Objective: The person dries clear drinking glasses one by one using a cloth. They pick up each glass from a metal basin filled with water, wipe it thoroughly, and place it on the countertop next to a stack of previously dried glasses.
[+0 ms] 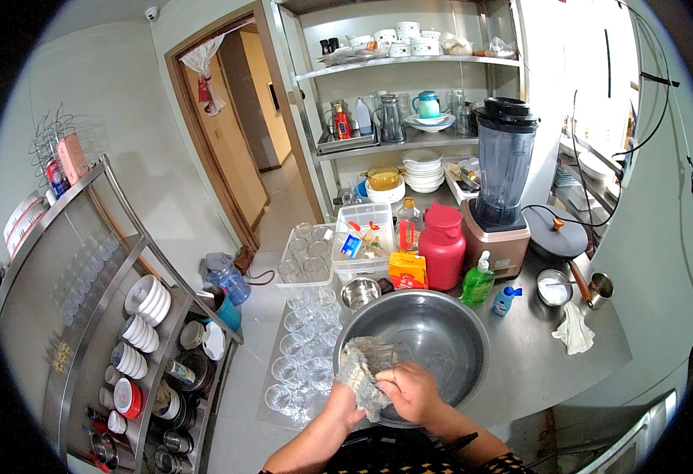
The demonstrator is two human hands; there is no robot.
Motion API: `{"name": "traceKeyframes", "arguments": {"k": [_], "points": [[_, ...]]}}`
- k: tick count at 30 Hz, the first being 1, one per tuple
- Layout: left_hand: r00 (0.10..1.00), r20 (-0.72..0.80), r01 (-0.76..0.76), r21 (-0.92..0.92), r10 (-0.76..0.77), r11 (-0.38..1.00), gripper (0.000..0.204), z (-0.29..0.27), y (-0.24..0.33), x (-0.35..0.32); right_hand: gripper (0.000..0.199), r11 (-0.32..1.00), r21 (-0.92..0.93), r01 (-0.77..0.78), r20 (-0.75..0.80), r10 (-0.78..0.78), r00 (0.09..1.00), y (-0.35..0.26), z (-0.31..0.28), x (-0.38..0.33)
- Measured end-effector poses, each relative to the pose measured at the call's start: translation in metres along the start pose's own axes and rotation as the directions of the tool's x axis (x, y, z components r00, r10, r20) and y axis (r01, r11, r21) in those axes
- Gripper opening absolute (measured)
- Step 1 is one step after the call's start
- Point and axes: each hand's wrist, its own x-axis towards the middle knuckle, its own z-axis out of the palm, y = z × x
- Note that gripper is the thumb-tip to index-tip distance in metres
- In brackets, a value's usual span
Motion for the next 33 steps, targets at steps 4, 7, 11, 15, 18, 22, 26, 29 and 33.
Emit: {"name": "traceKeyframes", "arguments": {"k": [4,7,11,15,18,22,26,29,33], "points": [[0.983,-0.081,-0.154,0.122,0.164,0.98,0.032,-0.011,-0.019,0.002,0.008,0.992,-0.111,0.065,-0.046,-0.07,0.996,0.005,0.006,-0.002],[0.977,-0.07,-0.192,0.131,0.202,0.973,0.031,-0.009,-0.015,0.001,0.009,0.999,0.01,0.048,0.009,-0.048,0.999,0.009,0.002,-0.002],[0.992,0.065,-0.118,0.164,0.109,0.979,0.03,-0.01,-0.002,0.005,0.008,0.972,0.21,-0.102,0.165,0.067,0.984,-0.003,-0.022,0.005],[0.962,0.217,0.178,-0.041,-0.165,0.983,0.031,0.002,0.007,0.002,0.007,0.919,0.361,-0.159,0.235,0.076,0.969,0.005,-0.034,0.004],[0.984,0.176,0.022,-0.101,-0.004,0.995,0.033,0.0,-0.001,0.007,0.029,0.971,0.225,-0.078,-0.022,0.086,0.996,0.009,-0.024,0.002],[0.983,0.055,-0.17,-0.111,0.177,0.979,0.033,0.023,0.005,-0.005,0.063,0.898,0.393,-0.195,-0.21,0.294,0.932,0.022,0.005,-0.011],[0.919,0.072,-0.393,0.218,0.387,0.893,0.033,0.016,-0.005,-0.002,0.073,0.698,0.703,-0.134,-0.177,0.355,0.918,0.013,0.03,-0.013],[0.811,0.308,-0.569,0.614,0.497,0.547,0.038,0.006,-0.009,-0.004,0.074,0.702,0.695,-0.155,-0.187,0.384,0.904,0.012,0.033,-0.014],[0.901,0.267,-0.43,0.432,0.343,0.793,0.044,-0.005,-0.018,0.004,0.071,0.804,0.561,-0.2,-0.21,0.371,0.904,0.011,0.032,-0.015]]}}
